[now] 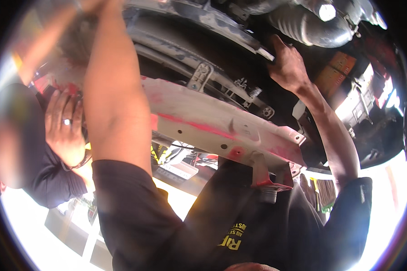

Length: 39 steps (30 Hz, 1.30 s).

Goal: The person works under the hood of a red car with another technician, using a power drill and wrench to remove and reposition engine components. They handle hoses and brackets, align parts, and fasten bolts while coordinating with the coworker.

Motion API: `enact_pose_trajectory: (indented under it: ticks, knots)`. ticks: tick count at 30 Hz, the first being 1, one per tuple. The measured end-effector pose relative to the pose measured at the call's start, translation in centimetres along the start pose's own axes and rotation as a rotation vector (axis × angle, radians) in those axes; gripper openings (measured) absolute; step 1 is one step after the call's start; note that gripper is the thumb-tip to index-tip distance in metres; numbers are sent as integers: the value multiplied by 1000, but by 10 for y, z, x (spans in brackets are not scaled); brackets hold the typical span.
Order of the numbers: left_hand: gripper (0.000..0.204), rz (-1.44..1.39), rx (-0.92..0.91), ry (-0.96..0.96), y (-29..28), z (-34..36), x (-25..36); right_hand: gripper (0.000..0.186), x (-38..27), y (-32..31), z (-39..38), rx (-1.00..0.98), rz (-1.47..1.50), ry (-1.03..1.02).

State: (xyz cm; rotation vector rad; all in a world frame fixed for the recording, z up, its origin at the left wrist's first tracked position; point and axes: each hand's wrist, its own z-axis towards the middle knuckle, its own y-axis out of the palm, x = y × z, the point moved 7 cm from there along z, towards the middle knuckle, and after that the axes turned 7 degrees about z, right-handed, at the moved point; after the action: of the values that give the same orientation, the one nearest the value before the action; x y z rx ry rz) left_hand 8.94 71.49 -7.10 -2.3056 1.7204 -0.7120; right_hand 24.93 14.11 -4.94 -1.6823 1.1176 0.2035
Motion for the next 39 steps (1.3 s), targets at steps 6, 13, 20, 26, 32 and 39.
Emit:
enact_pose_trajectory:
  ticks: [6,13,20,26,32,39]
  knots:
    - [48,-33,134,-90,9,6,-9,58,9,14,-1,-5,13,29]
    - [53,19,286,-132,15,17,-9,71,13,21,-8,35,10,-111]
    - [58,283,424,210,-3,3,-33,69,12,19,-4,-12,-22,-101]
    - [51,347,420,168,-5,7,-26,65,15,17,-8,-13,15,-66]
    - [51,-332,645,-1028,36,9,-19,76,17,23,-7,7,-27,-114]
    - [52,-551,627,-1134,52,15,-5,79,23,27,-5,-14,-19,-93]
